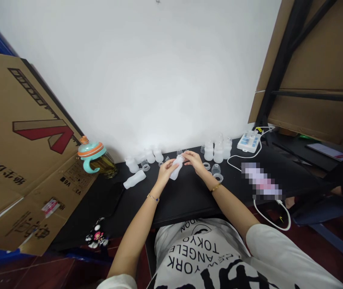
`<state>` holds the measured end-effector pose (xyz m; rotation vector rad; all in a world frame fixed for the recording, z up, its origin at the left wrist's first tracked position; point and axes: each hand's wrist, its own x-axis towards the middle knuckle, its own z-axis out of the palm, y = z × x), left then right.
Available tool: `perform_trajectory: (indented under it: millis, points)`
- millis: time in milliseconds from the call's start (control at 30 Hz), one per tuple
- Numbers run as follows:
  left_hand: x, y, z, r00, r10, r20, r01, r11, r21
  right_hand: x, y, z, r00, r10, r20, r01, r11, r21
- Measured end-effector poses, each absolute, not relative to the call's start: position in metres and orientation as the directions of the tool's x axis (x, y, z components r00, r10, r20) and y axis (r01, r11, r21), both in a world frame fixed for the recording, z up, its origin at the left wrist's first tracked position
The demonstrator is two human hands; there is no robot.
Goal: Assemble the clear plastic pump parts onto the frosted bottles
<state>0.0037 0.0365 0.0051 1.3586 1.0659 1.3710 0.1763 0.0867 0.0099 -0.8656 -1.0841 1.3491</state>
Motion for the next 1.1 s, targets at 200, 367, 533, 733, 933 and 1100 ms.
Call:
perform_trajectory:
  millis: [200, 367, 533, 733, 933, 1100]
  points:
    - [0.002, 0.037, 0.004, 0.017, 0.960, 0.278, 0.035, -0.279, 0.960, 0.177, 0.089, 0.008, -0.103, 0.988, 0.111, -0.295, 0.076, -0.952]
    - [0.002, 0.037, 0.006, 0.042, 0.973, 0.226, -0.004, -0.226, 0.974, 0.177, 0.088, 0.007, -0.118, 0.984, 0.136, -0.298, 0.096, -0.950]
    - [0.003, 0.036, 0.008, 0.033, 0.982, 0.187, -0.018, -0.187, 0.982, 0.177, 0.087, 0.009, -0.124, 0.983, 0.138, -0.311, 0.093, -0.946]
    - [0.002, 0.038, 0.004, 0.031, 0.978, 0.206, -0.001, -0.206, 0.978, 0.177, 0.085, 0.011, -0.102, 0.988, 0.114, -0.293, 0.080, -0.953]
    - [0.002, 0.039, -0.003, 0.006, 0.939, 0.343, 0.208, -0.336, 0.918, 0.177, 0.086, 0.010, -0.065, 0.994, 0.083, -0.234, 0.065, -0.970]
    - [0.002, 0.035, -0.003, 0.012, 0.919, 0.395, 0.321, -0.377, 0.869, 0.176, 0.086, 0.010, -0.058, 0.996, 0.071, -0.208, 0.057, -0.976]
